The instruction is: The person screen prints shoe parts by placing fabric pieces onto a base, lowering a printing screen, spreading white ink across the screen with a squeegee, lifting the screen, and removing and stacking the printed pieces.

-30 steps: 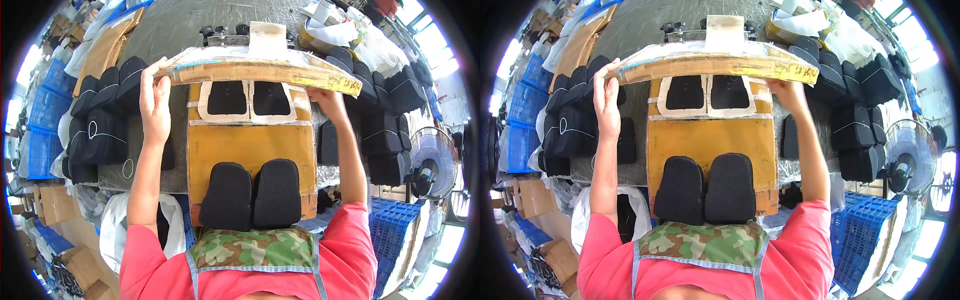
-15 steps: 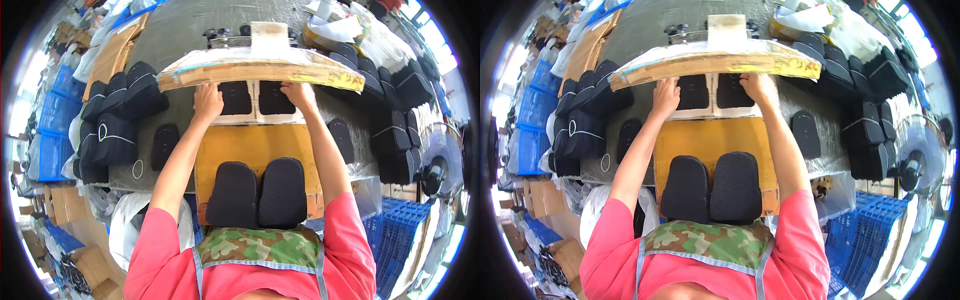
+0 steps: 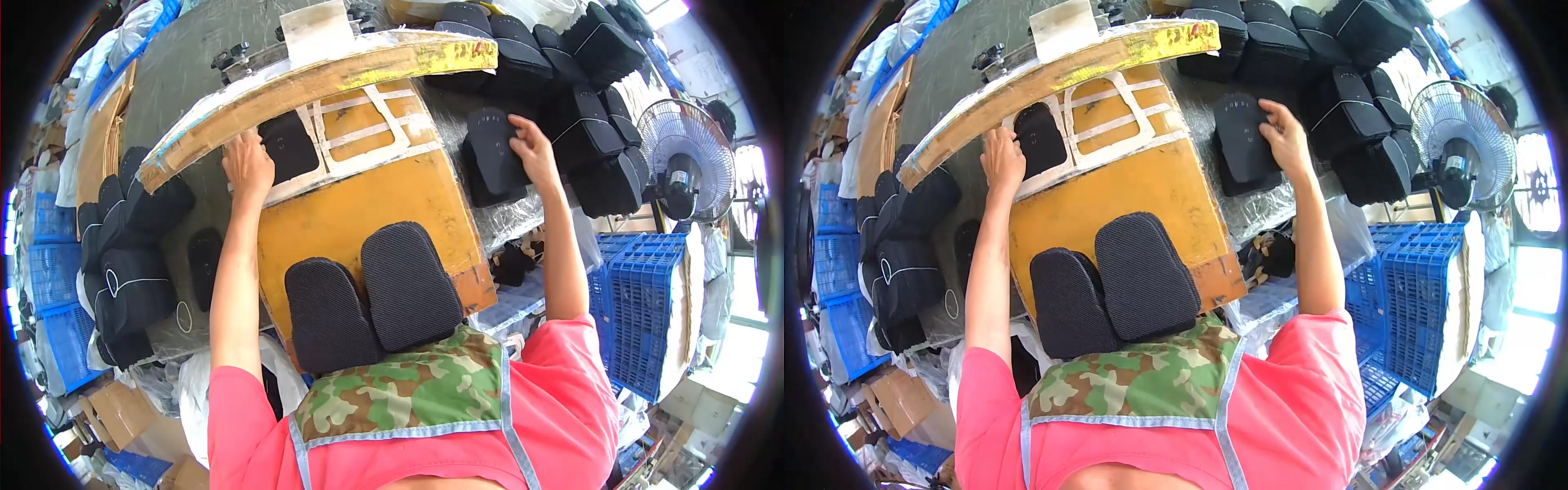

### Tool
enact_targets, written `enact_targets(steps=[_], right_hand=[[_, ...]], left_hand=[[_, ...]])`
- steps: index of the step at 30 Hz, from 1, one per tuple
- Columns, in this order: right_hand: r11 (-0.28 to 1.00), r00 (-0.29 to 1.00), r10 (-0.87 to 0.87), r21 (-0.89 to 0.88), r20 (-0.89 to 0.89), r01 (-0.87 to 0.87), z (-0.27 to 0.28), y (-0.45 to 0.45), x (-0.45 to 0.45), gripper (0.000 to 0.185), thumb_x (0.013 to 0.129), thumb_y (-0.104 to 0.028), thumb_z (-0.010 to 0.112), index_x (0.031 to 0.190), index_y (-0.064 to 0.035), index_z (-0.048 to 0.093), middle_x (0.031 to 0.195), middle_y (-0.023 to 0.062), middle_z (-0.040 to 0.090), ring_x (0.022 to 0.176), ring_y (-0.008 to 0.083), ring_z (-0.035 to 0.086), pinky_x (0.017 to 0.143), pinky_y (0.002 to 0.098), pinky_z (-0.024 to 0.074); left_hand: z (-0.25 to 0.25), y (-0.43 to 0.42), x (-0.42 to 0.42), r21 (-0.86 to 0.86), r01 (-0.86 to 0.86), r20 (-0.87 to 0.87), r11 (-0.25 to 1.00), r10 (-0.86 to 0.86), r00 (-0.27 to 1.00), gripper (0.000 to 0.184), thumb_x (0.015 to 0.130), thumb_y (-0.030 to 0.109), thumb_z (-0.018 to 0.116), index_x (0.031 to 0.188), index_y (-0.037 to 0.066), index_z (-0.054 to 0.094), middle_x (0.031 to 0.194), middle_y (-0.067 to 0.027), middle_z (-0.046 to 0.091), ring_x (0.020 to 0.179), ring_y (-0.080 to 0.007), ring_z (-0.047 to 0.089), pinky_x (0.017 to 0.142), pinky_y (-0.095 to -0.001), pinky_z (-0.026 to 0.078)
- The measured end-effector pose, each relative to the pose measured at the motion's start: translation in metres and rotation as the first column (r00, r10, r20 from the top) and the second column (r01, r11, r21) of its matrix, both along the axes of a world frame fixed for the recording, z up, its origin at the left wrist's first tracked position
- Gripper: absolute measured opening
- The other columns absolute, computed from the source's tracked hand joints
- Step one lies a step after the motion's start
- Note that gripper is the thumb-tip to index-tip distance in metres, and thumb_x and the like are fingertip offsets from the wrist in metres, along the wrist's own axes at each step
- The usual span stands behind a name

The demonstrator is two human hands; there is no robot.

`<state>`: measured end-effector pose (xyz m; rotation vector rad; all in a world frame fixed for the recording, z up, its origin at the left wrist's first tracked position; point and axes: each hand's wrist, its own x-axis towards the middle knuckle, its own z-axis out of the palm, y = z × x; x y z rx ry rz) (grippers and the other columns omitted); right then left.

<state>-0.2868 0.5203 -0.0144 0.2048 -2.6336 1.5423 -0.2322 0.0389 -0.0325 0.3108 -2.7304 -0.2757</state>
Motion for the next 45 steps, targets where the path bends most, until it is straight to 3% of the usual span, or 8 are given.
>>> enact_targets(steps=[8,16,20,26,29,33,37,45], right_hand=[[0.942,0.989,-0.135,0.3,-0.065,0.148,-0.03,-0.008,0.021,0.039,0.083,-0.005,0.059,0.122,-0.0048,0.058,0.112,0.0228,0.064,0.107,0.0372,0.06,0.092,0.042,0.0463],[0.794,0.956,-0.012,0.578,-0.293,0.187,-0.025,-0.006,0.028,0.04,0.083,-0.012,0.063,0.121,-0.0034,0.057,0.122,0.0194,0.055,0.116,0.0362,0.051,0.099,0.0423,0.0402],[0.776,0.99,0.002,0.624,-0.144,0.089,-0.021,-0.023,0.044,0.082,0.072,-0.037,0.076,0.138,-0.0015,0.042,0.137,0.0254,0.043,0.128,0.0404,0.04,0.107,0.0449,0.0339],[0.742,0.999,0.027,0.67,-0.038,0.005,-0.026,-0.031,0.049,0.095,0.067,-0.033,0.078,0.144,-0.0036,0.031,0.143,0.024,0.035,0.131,0.0417,0.037,0.108,0.0465,0.0329],[0.767,1.0,0.026,0.642,-0.014,-0.011,-0.022,-0.028,0.051,0.092,0.07,-0.036,0.078,0.144,-0.0052,0.033,0.145,0.0221,0.035,0.133,0.0393,0.035,0.108,0.0461,0.032],[0.763,0.987,-0.014,0.636,-0.161,0.114,0.01,-0.041,0.072,0.074,0.079,-0.031,0.073,0.141,-0.0071,0.04,0.144,0.0158,0.04,0.132,0.0349,0.04,0.108,0.0438,0.0331],[0.939,0.992,0.125,0.326,-0.025,-0.11,0.07,-0.075,0.104,0.05,0.082,-0.015,0.068,0.129,-0.0036,0.054,0.127,0.0166,0.056,0.12,0.0289,0.053,0.103,0.0392,0.0385],[0.685,0.796,0.603,0.474,0.058,-0.553,0.112,-0.146,0.151,0.065,0.065,-0.017,0.08,0.123,-0.0042,0.055,0.118,0.0144,0.056,0.111,0.0355,0.052,0.097,0.0441,0.0404]], left_hand=[[0.009,-0.045,0.054,0.785,0.252,-0.333,0.566,0.043,0.942,0.021,0.09,0.01,0.06,0.11,0.004,0.055,0.106,-0.0027,0.057,0.097,-0.0128,0.052,0.089,-0.0294,0.041],[0.033,-0.09,0.2,0.873,0.063,-0.2,0.483,0.236,0.951,0.02,0.089,0.003,0.057,0.109,0.005,0.061,0.103,0.0014,0.057,0.096,-0.0081,0.049,0.089,-0.0226,0.037],[0.021,-0.114,0.25,0.841,-0.095,-0.105,0.533,0.333,0.937,0.022,0.084,-0.004,0.054,0.1,0.005,0.064,0.102,-0.0002,0.063,0.099,-0.01,0.055,0.091,-0.0239,0.039],[0.005,-0.125,0.245,0.903,-0.029,-0.125,0.428,0.326,0.937,0.02,0.086,-0.003,0.054,0.102,0.004,0.063,0.101,-0.0004,0.063,0.095,-0.0084,0.055,0.088,-0.023,0.039],[0.0,-0.124,0.228,0.84,-0.106,-0.023,0.531,0.231,0.973,0.022,0.083,-0.006,0.054,0.1,0.005,0.063,0.097,-0.0018,0.062,0.092,-0.0145,0.057,0.085,-0.0276,0.042],[-0.01,-0.104,0.218,0.212,-0.221,-0.053,0.952,0.237,0.97,0.029,0.076,-0.01,0.055,0.095,0.011,0.062,0.101,-0.0067,0.054,0.103,-0.03,0.052,0.086,-0.0423,0.042],[-0.01,-0.096,0.213,0.045,-0.309,0.014,0.95,0.308,0.951,0.031,0.078,0.001,0.059,0.107,0.011,0.058,0.12,-0.0089,0.049,0.118,-0.0314,0.044,0.094,-0.0497,0.038],[-0.017,-0.067,0.152,0.038,-0.333,0.325,0.942,0.304,0.896,0.063,0.089,0.034,0.057,0.144,0.014,0.033,0.153,-0.0161,0.018,0.144,-0.0379,0.008,0.105,-0.0716,0.014]])
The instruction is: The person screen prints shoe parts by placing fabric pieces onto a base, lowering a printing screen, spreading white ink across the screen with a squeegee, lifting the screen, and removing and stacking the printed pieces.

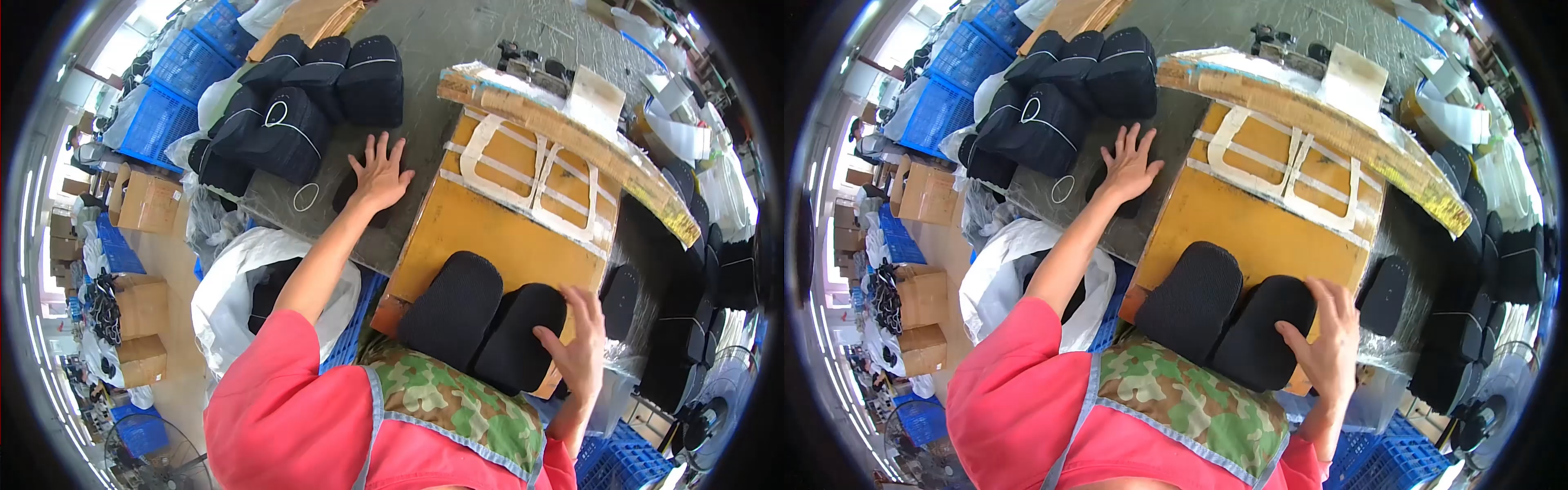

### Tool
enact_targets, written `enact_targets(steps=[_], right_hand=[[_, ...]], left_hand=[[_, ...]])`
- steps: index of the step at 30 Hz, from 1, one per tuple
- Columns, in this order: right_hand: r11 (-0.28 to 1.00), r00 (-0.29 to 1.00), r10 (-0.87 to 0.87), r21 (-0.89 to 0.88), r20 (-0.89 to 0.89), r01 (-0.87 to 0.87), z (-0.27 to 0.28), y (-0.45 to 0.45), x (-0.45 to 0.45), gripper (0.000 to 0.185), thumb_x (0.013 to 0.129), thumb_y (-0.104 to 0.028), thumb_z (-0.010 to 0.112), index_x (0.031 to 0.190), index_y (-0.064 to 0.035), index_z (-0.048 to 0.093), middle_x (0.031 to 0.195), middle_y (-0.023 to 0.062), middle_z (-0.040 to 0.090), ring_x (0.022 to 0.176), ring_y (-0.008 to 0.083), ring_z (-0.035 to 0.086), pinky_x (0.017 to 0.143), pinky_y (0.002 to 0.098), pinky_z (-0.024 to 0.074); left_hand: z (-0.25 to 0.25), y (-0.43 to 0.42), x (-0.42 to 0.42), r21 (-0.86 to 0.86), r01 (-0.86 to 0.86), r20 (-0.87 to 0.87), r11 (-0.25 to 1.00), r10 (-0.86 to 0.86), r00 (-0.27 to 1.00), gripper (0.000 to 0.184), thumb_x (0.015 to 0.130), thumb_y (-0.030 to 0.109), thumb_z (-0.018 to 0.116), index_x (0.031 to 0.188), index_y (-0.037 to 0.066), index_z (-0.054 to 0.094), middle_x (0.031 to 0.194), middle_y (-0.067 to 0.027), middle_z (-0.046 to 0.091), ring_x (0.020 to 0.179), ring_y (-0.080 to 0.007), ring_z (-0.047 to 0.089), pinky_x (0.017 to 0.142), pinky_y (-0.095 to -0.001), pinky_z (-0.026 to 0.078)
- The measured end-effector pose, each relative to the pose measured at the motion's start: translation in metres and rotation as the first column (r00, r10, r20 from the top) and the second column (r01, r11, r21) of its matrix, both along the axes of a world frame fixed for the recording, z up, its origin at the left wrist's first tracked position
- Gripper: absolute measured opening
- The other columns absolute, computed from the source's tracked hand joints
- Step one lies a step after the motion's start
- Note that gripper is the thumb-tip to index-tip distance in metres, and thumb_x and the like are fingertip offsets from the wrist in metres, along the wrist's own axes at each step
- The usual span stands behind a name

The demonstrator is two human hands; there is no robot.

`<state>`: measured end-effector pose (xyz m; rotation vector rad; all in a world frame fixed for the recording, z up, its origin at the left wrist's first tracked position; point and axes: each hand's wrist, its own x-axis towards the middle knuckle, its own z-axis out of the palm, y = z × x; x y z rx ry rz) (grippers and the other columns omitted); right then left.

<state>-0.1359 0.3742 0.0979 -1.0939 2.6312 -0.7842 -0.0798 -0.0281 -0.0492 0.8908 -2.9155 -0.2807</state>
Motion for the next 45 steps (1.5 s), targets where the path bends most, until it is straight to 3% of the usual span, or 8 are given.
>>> enact_targets(steps=[10,18,25,29,36,38,39,45], right_hand=[[0.998,0.989,-0.033,-0.063,-0.147,0.024,-0.002,-0.004,0.011,0.042,0.067,-0.006,0.077,0.105,-0.0051,0.059,0.106,0.0115,0.059,0.101,0.0311,0.056,0.086,0.0409,0.0433],[0.998,0.99,0.014,-0.06,-0.14,-0.023,-0.001,-0.005,0.006,0.023,0.072,-0.002,0.072,0.09,-0.005,0.059,0.083,0.0091,0.062,0.084,0.0316,0.059,0.078,0.0387,0.0442],[0.893,0.956,-0.258,-0.344,0.136,0.29,0.007,0.006,-0.067,0.017,0.087,-0.005,0.06,0.102,0.0024,0.059,0.075,0.01,0.056,0.069,0.0118,0.051,0.064,0.0257,0.0422],[0.821,0.961,-0.116,-0.519,0.251,0.235,-0.043,-0.012,-0.153,0.022,0.089,-0.008,0.062,0.107,0.0035,0.06,0.081,0.0013,0.056,0.073,0.0088,0.046,0.066,0.0238,0.0394],[0.716,0.914,-0.056,-0.622,0.402,0.317,-0.097,-0.044,-0.211,0.028,0.092,-0.016,0.063,0.115,0.0002,0.062,0.095,-0.0002,0.063,0.087,0.0065,0.052,0.075,0.0212,0.0406],[0.808,0.853,-0.223,-0.4,0.473,0.432,-0.09,-0.029,-0.209,0.033,0.092,-0.018,0.063,0.118,0.0014,0.061,0.103,0.0013,0.064,0.092,0.0074,0.054,0.081,0.0217,0.0417],[0.835,0.82,-0.299,-0.282,0.488,0.472,-0.086,-0.026,-0.206,0.035,0.092,-0.019,0.063,0.12,0.0021,0.06,0.107,0.002,0.064,0.095,0.0078,0.054,0.084,0.0219,0.0422],[0.635,0.667,0.022,-0.526,0.745,0.566,-0.078,0.02,-0.169,0.032,0.093,-0.012,0.06,0.122,-0.0009,0.059,0.106,0.0033,0.066,0.094,0.01,0.061,0.083,0.0231,0.0483]], left_hand=[[0.007,-0.005,-0.008,0.148,-0.041,0.029,0.988,0.037,0.999,0.05,0.087,0.029,0.061,0.13,0.013,0.043,0.138,-0.0138,0.033,0.138,-0.0339,0.02,0.102,-0.0691,0.023],[0.019,0.006,-0.003,0.023,-0.038,0.079,0.999,0.036,0.996,0.051,0.084,0.025,0.064,0.129,0.015,0.044,0.139,-0.0131,0.033,0.137,-0.0349,0.022,0.1,-0.0719,0.023],[0.01,0.002,0.0,0.024,-0.014,0.046,1.0,0.013,0.999,0.05,0.083,0.023,0.064,0.129,0.013,0.045,0.139,-0.0111,0.033,0.136,-0.0328,0.024,0.099,-0.0688,0.027],[0.006,-0.003,0.001,0.043,-0.007,0.035,0.999,0.006,0.999,0.048,0.082,0.021,0.062,0.126,0.015,0.046,0.138,-0.0113,0.033,0.135,-0.0341,0.025,0.098,-0.0691,0.028],[0.007,-0.008,0.002,0.094,0.005,0.054,0.996,-0.01,0.998,0.046,0.084,0.025,0.062,0.127,0.017,0.046,0.141,-0.0118,0.032,0.136,-0.0346,0.024,0.096,-0.0706,0.028],[0.002,-0.01,0.002,0.046,0.03,0.024,0.999,-0.031,0.999,0.05,0.086,0.026,0.061,0.132,0.019,0.044,0.144,-0.012,0.03,0.137,-0.0352,0.023,0.096,-0.0726,0.026],[0.006,-0.008,0.0,0.047,0.044,-0.024,0.998,-0.043,0.999,0.051,0.087,0.026,0.061,0.134,0.018,0.042,0.144,-0.0123,0.03,0.137,-0.0353,0.024,0.097,-0.0705,0.027],[0.022,-0.041,0.059,0.261,0.019,-0.336,0.965,0.072,0.939,0.054,0.088,0.017,0.057,0.138,0.012,0.041,0.142,-0.016,0.037,0.133,-0.0349,0.035,0.107,-0.0474,0.031]])
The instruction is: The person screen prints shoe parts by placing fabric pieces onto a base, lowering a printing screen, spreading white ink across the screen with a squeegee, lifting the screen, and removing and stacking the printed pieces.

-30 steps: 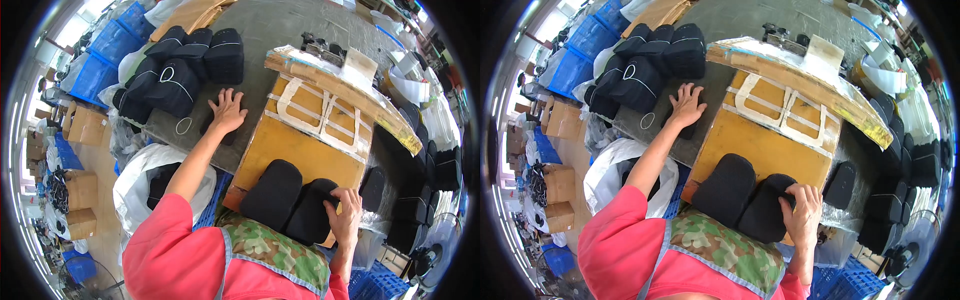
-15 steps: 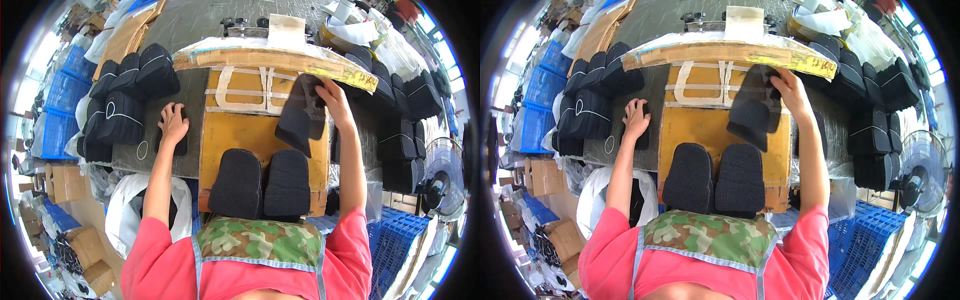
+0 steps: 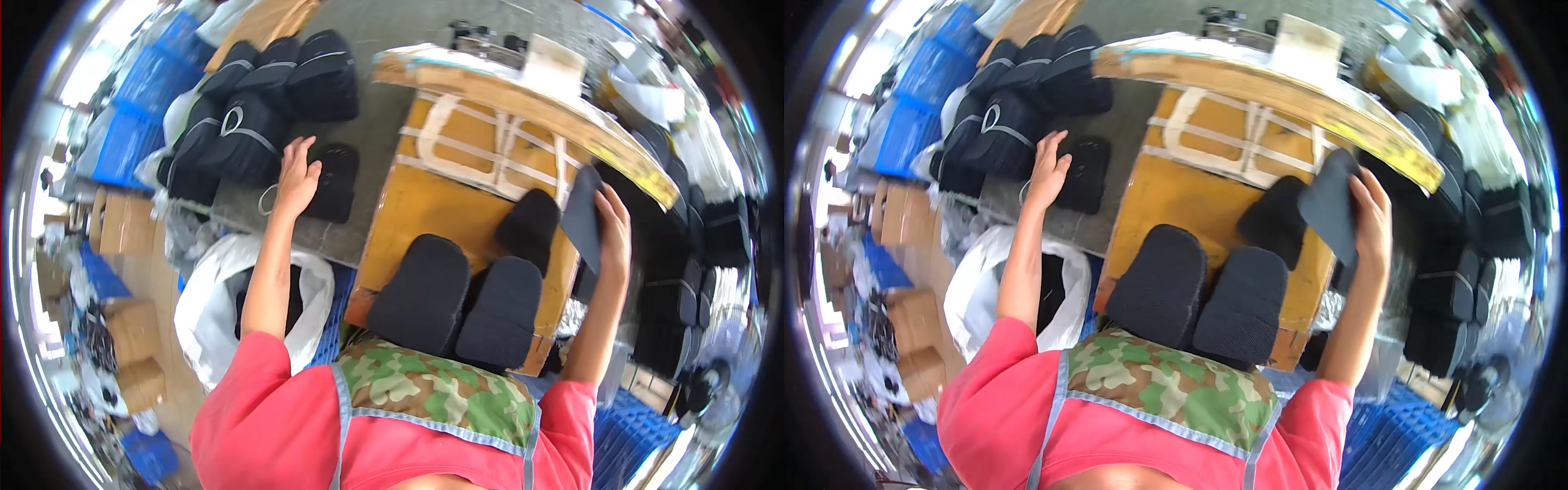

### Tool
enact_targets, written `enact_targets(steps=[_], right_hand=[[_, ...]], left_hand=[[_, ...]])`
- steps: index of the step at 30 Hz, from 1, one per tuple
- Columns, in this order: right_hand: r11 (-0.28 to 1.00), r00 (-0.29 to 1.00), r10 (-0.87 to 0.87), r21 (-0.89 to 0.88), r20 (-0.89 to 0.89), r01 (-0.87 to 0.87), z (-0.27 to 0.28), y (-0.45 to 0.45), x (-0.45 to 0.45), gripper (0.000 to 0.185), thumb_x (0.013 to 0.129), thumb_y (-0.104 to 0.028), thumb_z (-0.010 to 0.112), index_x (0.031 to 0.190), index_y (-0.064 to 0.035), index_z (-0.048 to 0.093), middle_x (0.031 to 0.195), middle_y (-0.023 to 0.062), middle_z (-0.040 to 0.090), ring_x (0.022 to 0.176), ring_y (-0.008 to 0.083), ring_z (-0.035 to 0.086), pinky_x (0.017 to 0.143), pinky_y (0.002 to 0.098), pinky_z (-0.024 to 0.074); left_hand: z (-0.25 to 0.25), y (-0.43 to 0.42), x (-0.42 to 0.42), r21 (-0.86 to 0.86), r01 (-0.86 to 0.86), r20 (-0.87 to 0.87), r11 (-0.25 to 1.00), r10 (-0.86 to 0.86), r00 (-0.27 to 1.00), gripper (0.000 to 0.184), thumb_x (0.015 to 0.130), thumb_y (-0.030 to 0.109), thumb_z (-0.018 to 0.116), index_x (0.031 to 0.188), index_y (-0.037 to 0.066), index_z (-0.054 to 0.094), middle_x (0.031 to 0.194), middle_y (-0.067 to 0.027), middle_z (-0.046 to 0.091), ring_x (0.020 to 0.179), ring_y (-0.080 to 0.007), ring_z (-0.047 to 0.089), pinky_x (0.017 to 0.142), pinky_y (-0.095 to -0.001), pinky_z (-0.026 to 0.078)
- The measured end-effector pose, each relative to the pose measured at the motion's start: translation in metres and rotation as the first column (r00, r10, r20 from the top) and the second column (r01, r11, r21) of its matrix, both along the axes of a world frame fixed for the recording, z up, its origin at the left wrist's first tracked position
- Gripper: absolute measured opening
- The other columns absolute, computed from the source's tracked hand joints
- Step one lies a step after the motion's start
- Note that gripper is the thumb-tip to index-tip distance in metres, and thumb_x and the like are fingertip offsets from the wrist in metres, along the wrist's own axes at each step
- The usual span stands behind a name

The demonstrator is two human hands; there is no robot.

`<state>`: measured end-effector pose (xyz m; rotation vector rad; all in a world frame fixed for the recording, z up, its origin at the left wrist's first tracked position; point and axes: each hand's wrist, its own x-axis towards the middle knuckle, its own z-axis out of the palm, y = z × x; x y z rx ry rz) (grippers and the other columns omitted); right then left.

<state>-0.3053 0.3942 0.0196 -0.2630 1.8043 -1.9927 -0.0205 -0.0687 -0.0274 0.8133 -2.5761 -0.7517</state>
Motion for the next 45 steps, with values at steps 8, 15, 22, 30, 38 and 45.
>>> enact_targets(steps=[8,15,22,30,38,45], right_hand=[[0.864,0.906,0.358,0.449,-0.227,-0.229,0.065,-0.014,0.117,0.016,0.089,-0.003,0.059,0.104,0.0021,0.061,0.073,-0.0029,0.055,0.069,0.0024,0.047,0.06,0.0194,0.038],[0.749,0.809,0.375,0.662,-0.452,0.024,0.069,-0.026,0.108,0.027,0.082,-0.008,0.066,0.107,0.0022,0.062,0.089,0.0097,0.064,0.068,0.0157,0.059,0.066,0.0284,0.0479],[0.752,0.97,0.182,0.659,-0.16,-0.033,0.006,-0.013,0.061,0.047,0.086,-0.031,0.07,0.116,0.0034,0.057,0.077,0.0112,0.069,0.063,0.0132,0.064,0.06,0.0258,0.0497],[0.75,0.976,0.152,0.661,-0.154,-0.012,0.001,-0.04,0.067,0.059,0.079,-0.029,0.077,0.118,0.0069,0.051,0.077,0.0123,0.067,0.064,0.0148,0.064,0.058,0.0261,0.0498],[0.608,0.693,0.439,0.757,-0.572,0.24,-0.018,-0.062,0.047,0.061,0.065,-0.034,0.083,0.111,-0.0039,0.057,0.101,0.0125,0.059,0.096,0.0302,0.06,0.081,0.0402,0.0484],[0.673,0.784,0.366,0.725,-0.502,0.149,-0.018,-0.07,0.041,0.043,0.068,-0.019,0.08,0.103,-0.0021,0.061,0.097,0.0158,0.059,0.091,0.0336,0.059,0.079,0.0408,0.0476]], left_hand=[[-0.006,0.017,0.052,0.202,0.027,-0.028,0.979,-0.021,0.999,0.064,0.081,0.007,0.059,0.141,0.008,0.038,0.14,-0.0187,0.038,0.133,-0.0342,0.036,0.111,-0.0388,0.029],[-0.011,0.038,0.049,0.056,-0.031,0.021,0.998,0.03,0.999,0.065,0.079,0.006,0.059,0.14,0.007,0.038,0.141,-0.0192,0.039,0.133,-0.0359,0.035,0.111,-0.0404,0.029],[0.001,0.046,0.041,-0.179,-0.119,-0.003,0.977,0.12,0.993,0.059,0.083,0.007,0.059,0.139,0.007,0.041,0.142,-0.0179,0.039,0.131,-0.0352,0.039,0.109,-0.0425,0.031],[0.106,0.157,-0.022,0.434,0.628,-0.298,0.646,-0.555,0.777,0.051,0.088,0.006,0.054,0.138,0.006,0.042,0.131,-0.0141,0.052,0.119,-0.0257,0.053,0.104,-0.0377,0.038],[0.084,0.247,-0.089,-0.144,0.873,0.047,0.466,-0.878,0.477,0.06,0.081,0.022,0.067,0.129,-0.002,0.04,0.107,-0.0179,0.05,0.098,-0.0335,0.053,0.083,-0.0434,0.042],[0.081,0.258,-0.084,-0.216,0.845,0.003,0.489,-0.865,0.502,0.034,0.08,0.008,0.061,0.111,0.004,0.046,0.1,-0.0127,0.048,0.089,-0.0297,0.051,0.079,-0.0407,0.039]])
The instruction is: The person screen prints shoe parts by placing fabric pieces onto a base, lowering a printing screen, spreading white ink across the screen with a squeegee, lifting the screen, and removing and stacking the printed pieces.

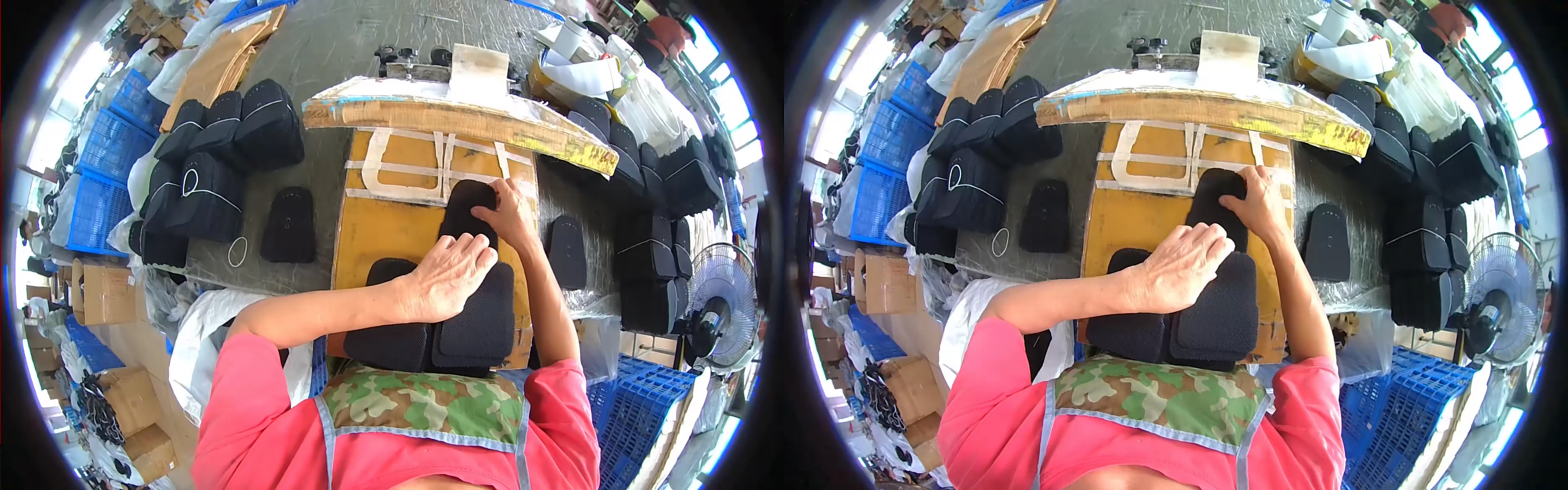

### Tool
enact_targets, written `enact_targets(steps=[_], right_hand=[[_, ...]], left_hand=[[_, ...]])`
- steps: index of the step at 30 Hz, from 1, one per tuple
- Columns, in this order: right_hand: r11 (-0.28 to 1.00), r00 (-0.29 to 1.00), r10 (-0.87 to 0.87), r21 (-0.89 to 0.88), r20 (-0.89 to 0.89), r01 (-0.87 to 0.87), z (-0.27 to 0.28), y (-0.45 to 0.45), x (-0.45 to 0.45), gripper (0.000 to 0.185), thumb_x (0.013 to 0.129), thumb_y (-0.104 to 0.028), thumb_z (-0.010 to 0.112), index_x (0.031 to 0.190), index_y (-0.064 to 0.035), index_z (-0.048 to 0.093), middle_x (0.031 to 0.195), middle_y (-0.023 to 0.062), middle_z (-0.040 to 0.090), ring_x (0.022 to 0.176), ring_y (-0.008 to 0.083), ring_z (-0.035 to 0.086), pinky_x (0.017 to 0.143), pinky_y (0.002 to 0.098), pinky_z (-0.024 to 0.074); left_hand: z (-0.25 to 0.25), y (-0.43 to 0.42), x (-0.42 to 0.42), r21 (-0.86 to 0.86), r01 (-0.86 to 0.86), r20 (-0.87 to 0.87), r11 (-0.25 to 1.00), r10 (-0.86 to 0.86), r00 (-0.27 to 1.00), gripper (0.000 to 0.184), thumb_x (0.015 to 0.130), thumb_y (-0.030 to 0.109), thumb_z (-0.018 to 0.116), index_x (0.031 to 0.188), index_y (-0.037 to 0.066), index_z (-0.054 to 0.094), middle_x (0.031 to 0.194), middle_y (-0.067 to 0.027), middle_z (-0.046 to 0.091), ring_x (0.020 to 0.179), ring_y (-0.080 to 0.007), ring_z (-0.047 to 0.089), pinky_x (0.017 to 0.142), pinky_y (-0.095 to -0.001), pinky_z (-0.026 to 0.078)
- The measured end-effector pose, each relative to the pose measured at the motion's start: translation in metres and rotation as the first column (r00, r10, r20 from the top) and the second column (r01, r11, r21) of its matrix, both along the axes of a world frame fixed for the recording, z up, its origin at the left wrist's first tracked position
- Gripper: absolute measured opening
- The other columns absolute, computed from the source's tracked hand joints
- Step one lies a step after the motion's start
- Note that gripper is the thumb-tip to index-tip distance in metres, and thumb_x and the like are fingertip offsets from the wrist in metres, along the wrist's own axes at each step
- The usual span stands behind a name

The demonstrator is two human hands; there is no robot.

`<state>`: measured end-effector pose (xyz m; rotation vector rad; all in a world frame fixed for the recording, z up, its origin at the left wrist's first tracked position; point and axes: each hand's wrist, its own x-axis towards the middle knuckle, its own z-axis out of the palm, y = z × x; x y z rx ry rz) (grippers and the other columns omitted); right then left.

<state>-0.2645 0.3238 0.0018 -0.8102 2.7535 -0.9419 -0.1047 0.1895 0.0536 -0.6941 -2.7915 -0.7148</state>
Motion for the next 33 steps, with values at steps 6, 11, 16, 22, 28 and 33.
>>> enact_targets(steps=[6,11,16,22,28,33], right_hand=[[0.978,0.993,-0.101,-0.188,-0.053,0.089,-0.015,0.014,-0.05,0.028,0.084,-0.024,0.065,0.1,-0.0001,0.064,0.081,0.0187,0.065,0.077,0.0346,0.064,0.07,0.0408,0.0498],[0.964,0.947,-0.132,-0.262,-0.294,0.053,-0.045,-0.013,-0.112,0.029,0.087,-0.021,0.062,0.107,-0.0003,0.062,0.103,0.0214,0.064,0.098,0.0385,0.059,0.085,0.0421,0.0467],[0.954,0.86,-0.06,-0.283,-0.507,-0.101,-0.039,-0.031,-0.118,0.033,0.089,-0.02,0.061,0.116,0.0005,0.059,0.119,0.0225,0.059,0.115,0.0415,0.051,0.098,0.0437,0.0405],[0.936,0.92,-0.019,-0.33,-0.39,-0.121,-0.054,-0.022,-0.123,0.036,0.09,-0.022,0.063,0.119,-0.0017,0.058,0.121,0.0222,0.058,0.114,0.0421,0.051,0.097,0.0437,0.0409],[0.947,0.933,-0.037,-0.311,-0.359,-0.082,-0.054,-0.023,-0.123,0.037,0.089,-0.022,0.064,0.119,-0.0018,0.058,0.122,0.0214,0.058,0.114,0.0412,0.051,0.096,0.0446,0.0409],[0.95,0.913,-0.062,-0.304,-0.403,-0.07,-0.045,-0.032,-0.105,0.037,0.087,-0.019,0.064,0.118,-0.0004,0.058,0.12,0.024,0.058,0.113,0.0426,0.051,0.096,0.0474,0.0406]], left_hand=[[0.029,-0.029,-0.011,0.742,-0.163,0.298,0.651,-0.103,0.949,0.02,0.088,-0.002,0.056,0.106,0.006,0.05,0.098,-0.0036,0.053,0.094,-0.0147,0.055,0.085,-0.0282,0.044],[0.025,-0.09,-0.031,0.907,-0.398,0.401,0.134,0.01,0.916,0.029,0.092,0.0,0.053,0.12,0.006,0.053,0.107,-0.0011,0.061,0.099,-0.0089,0.057,0.09,-0.0248,0.044],[-0.024,-0.16,-0.047,0.536,-0.432,0.196,0.725,0.39,0.899,0.039,0.069,-0.009,0.038,0.099,0.001,0.061,0.098,-0.0079,0.065,0.095,-0.0192,0.062,0.088,-0.0323,0.046],[-0.051,-0.124,-0.058,0.174,-0.168,-0.017,0.97,0.173,0.985,0.034,0.069,-0.009,0.044,0.096,0.003,0.062,0.092,-0.0122,0.059,0.091,-0.0327,0.057,0.083,-0.0416,0.044],[-0.07,-0.081,-0.072,0.039,-0.109,-0.2,0.993,0.115,0.973,0.048,0.074,-0.007,0.05,0.12,0.007,0.059,0.124,-0.0063,0.055,0.102,-0.0245,0.056,0.09,-0.0374,0.041],[-0.077,-0.077,-0.077,-0.058,-0.142,-0.203,0.988,0.128,0.971,0.052,0.074,-0.005,0.052,0.123,0.007,0.06,0.13,-0.0046,0.057,0.095,-0.0218,0.055,0.087,-0.0351,0.04]])
